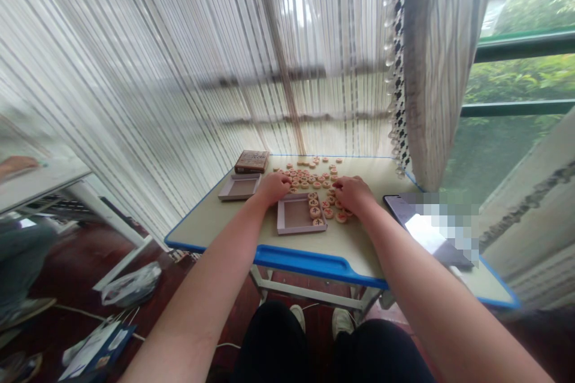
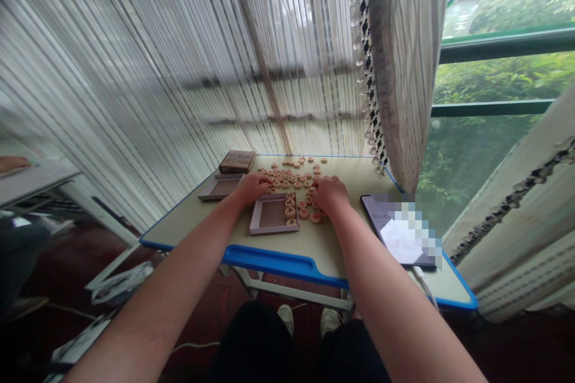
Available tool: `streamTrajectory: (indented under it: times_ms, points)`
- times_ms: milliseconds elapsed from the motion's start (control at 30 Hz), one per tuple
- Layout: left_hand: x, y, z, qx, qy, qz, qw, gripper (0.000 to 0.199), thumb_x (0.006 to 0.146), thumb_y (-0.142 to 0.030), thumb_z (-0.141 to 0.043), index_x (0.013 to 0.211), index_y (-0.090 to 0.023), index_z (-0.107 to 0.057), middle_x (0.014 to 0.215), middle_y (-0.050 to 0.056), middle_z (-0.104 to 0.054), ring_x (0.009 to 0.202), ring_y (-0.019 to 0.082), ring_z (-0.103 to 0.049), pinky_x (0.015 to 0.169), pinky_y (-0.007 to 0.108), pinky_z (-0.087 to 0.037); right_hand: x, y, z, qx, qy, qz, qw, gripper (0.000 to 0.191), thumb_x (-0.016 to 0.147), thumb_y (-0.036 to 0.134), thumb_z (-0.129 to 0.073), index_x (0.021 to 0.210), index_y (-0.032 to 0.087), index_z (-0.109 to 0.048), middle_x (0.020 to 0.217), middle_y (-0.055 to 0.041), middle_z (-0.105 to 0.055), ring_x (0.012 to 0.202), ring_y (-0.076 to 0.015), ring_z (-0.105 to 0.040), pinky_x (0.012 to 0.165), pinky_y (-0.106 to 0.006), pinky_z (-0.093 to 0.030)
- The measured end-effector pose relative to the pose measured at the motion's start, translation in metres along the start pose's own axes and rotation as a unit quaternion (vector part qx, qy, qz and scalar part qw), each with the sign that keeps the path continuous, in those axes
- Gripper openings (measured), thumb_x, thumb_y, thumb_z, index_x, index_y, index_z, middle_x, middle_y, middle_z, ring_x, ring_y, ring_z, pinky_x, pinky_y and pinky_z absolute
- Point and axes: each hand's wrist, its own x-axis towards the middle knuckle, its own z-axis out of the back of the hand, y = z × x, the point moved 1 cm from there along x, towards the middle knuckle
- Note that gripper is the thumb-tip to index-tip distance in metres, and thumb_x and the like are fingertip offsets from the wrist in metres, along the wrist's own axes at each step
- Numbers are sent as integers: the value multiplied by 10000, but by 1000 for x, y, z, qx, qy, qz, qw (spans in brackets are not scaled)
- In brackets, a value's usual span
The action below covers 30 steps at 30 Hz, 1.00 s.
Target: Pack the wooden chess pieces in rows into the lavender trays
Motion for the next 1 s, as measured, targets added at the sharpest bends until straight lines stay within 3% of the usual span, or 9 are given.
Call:
streamTrajectory:
  times_ms: [133,267,467,633,833,1000]
  points:
    - [2,6,1,12,-97,11,995,292,695,-145,-444,835,-180,-697,916,58,-644,913,173,-554,907,296,-401,1,0,-3,18,15,32,999,331,795,244,-427,1031,257,-660,1024,-45,-648,992,-220,-491,888,-315,-350]
    - [1,7,7,8,-167,50,985,287,686,-104,-436,819,-165,-683,913,81,-618,935,191,-535,904,321,-403,1,1,-4,14,25,26,999,302,781,294,-450,970,257,-683,949,-56,-660,978,-234,-501,834,-318,-381]
    - [1,6,9,13,-155,51,987,240,681,-113,-469,774,-173,-682,904,86,-617,944,209,-527,892,342,-407,4,1,-4,15,27,15,999,332,777,395,-469,1001,254,-670,986,-69,-646,986,-247,-506,823,-332,-392]
    - [0,8,8,17,-152,60,986,241,689,-132,-470,788,-175,-685,901,81,-621,947,210,-526,900,345,-402,4,-3,-5,28,27,4,999,305,782,364,-472,976,238,-671,980,-63,-649,967,-226,-521,835,-319,-390]
    - [-3,3,11,13,-198,49,979,242,697,-128,-457,771,-179,-681,897,68,-623,942,203,-521,893,333,-399,6,-8,-9,32,27,-18,999,352,787,350,-467,1085,249,-625,1014,-58,-641,984,-218,-521,876,-334,-371]
    - [-3,2,13,12,-214,39,976,231,702,-127,-457,762,-173,-676,878,68,-622,927,202,-523,901,335,-391,8,-8,-13,20,30,2,999,340,793,407,-462,1029,262,-660,1110,-69,-606,1052,-241,-500,939,-366,-330]
